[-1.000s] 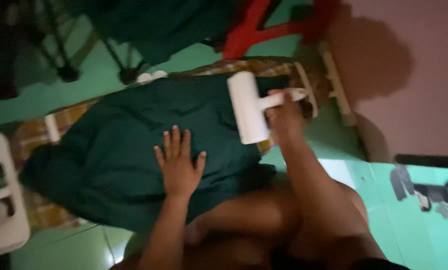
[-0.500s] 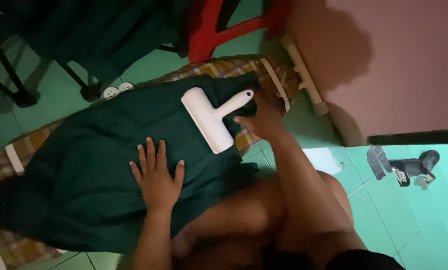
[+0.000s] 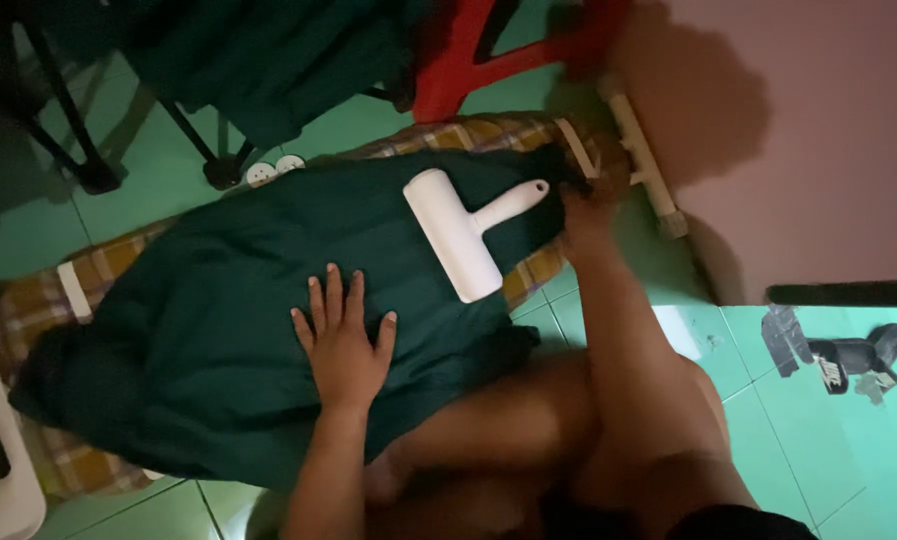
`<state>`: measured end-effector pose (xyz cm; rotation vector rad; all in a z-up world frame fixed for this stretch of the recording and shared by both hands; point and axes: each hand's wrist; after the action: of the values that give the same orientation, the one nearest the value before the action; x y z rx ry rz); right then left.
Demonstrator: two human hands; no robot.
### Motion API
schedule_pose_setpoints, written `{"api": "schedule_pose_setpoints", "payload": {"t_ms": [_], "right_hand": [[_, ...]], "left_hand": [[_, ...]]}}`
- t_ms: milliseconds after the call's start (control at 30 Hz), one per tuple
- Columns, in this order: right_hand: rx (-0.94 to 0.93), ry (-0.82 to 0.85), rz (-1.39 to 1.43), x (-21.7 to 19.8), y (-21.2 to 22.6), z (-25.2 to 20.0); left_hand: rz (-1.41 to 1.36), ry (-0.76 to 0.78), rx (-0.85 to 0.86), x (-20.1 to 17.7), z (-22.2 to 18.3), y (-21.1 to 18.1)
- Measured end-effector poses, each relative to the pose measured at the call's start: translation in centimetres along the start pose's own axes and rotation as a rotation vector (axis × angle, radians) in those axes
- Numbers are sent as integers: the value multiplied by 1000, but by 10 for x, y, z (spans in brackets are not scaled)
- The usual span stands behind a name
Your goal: Cleaning a green garment using a lint roller and scissors on an ironing board
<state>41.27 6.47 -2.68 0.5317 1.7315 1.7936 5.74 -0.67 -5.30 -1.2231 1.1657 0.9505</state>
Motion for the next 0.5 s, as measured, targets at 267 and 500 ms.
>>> {"api": "schedule_pose_setpoints", "payload": {"t_ms": [267, 500], "right_hand": [[-368, 17, -260, -17, -65, 24], [-284, 290, -429, 6, -18, -13]], "left_hand": [[-11, 19, 32, 2, -1, 3], [-46, 3, 11, -3, 0, 2]]}}
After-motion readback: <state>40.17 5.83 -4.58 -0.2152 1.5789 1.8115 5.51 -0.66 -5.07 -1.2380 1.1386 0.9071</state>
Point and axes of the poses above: each hand's wrist, its own z-axis towards the middle knuckle, its own x-axis out of the palm, y = z × x, and after that the axes turned 15 degrees about z, right-handed
